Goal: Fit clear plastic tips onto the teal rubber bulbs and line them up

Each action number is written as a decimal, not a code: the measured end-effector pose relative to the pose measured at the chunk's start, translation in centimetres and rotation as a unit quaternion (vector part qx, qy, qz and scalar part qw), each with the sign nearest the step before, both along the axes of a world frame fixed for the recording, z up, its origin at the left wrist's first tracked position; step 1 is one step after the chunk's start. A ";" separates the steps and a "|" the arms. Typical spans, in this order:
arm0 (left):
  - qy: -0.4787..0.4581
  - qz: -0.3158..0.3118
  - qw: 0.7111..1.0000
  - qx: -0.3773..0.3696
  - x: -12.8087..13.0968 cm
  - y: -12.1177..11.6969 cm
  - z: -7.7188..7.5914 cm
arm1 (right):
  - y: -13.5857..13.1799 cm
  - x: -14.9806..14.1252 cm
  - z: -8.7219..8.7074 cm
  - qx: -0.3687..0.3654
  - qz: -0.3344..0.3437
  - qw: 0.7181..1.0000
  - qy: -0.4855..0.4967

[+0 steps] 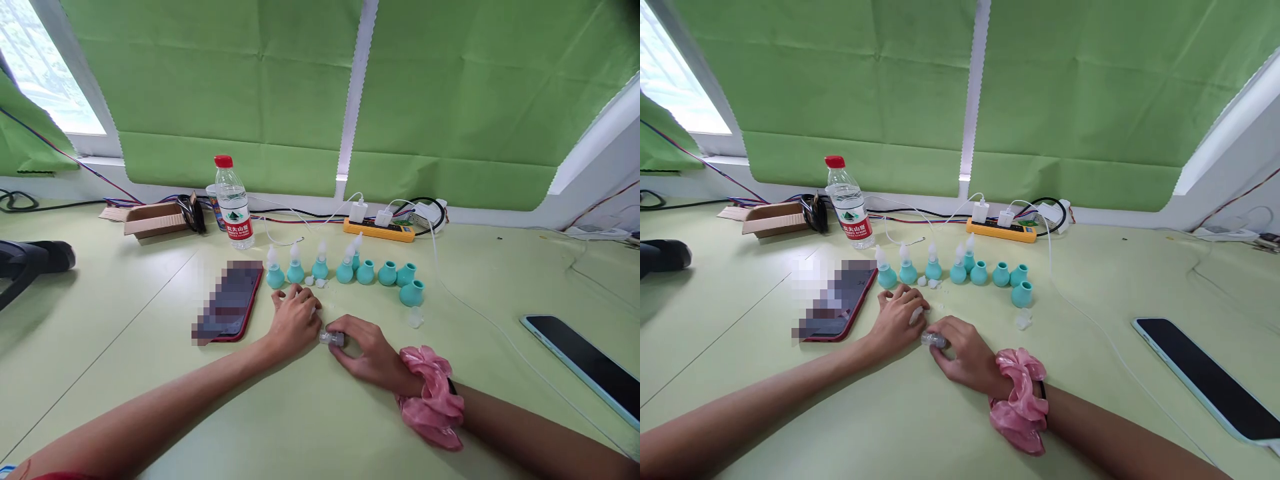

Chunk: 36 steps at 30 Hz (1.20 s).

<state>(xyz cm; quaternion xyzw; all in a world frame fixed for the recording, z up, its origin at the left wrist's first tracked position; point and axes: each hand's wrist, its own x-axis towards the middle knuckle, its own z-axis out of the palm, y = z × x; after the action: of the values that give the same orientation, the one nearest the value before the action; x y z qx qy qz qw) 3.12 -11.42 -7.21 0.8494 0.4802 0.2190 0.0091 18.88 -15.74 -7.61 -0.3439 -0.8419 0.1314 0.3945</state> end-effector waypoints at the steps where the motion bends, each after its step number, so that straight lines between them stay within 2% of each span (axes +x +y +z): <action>1: -0.008 0.001 1.000 -0.005 0.0 0.1 0.0 | 0.3 0.1 -0.1 -0.001 -0.014 1.000 0.000; 8: -0.036 -0.008 0.999 -0.010 -0.2 0.2 -0.1 | 1.4 0.4 -0.2 -0.006 -0.083 0.996 0.003; 11: -0.091 -0.006 0.996 -0.014 -0.2 0.2 0.2 | 1.5 0.5 -0.3 -0.007 -0.100 0.995 -0.008; 13: -0.140 -0.029 0.990 -0.009 -0.3 0.1 0.4 | 1.6 0.5 -0.4 -0.022 -0.108 0.994 -0.006; 16: -0.179 -0.099 0.979 -0.006 -0.3 0.0 0.7 | 1.8 0.6 -0.4 -0.060 -0.107 0.992 0.008; 18: -0.186 -0.122 0.975 -0.011 -0.3 0.0 0.7 | 1.8 0.6 -0.4 -0.075 -0.102 0.992 0.017; 22: -0.196 -0.133 0.971 -0.030 -0.2 0.2 0.5 | 1.7 0.6 -0.3 -0.078 -0.097 0.992 0.014; 26: -0.197 -0.148 0.969 -0.018 -0.1 0.2 0.4 | 1.7 0.6 -0.3 -0.073 -0.098 0.993 0.000; 36: -0.202 -0.133 0.970 -0.032 -0.3 0.4 0.0 | 1.4 0.4 -0.1 -0.084 -0.088 0.993 0.009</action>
<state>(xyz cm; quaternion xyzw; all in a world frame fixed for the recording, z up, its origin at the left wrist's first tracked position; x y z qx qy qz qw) 2.82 -11.03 -7.21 0.8430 0.3580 0.3673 0.1620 19.29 -14.32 -7.70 -0.4474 -0.7906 0.1695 0.3822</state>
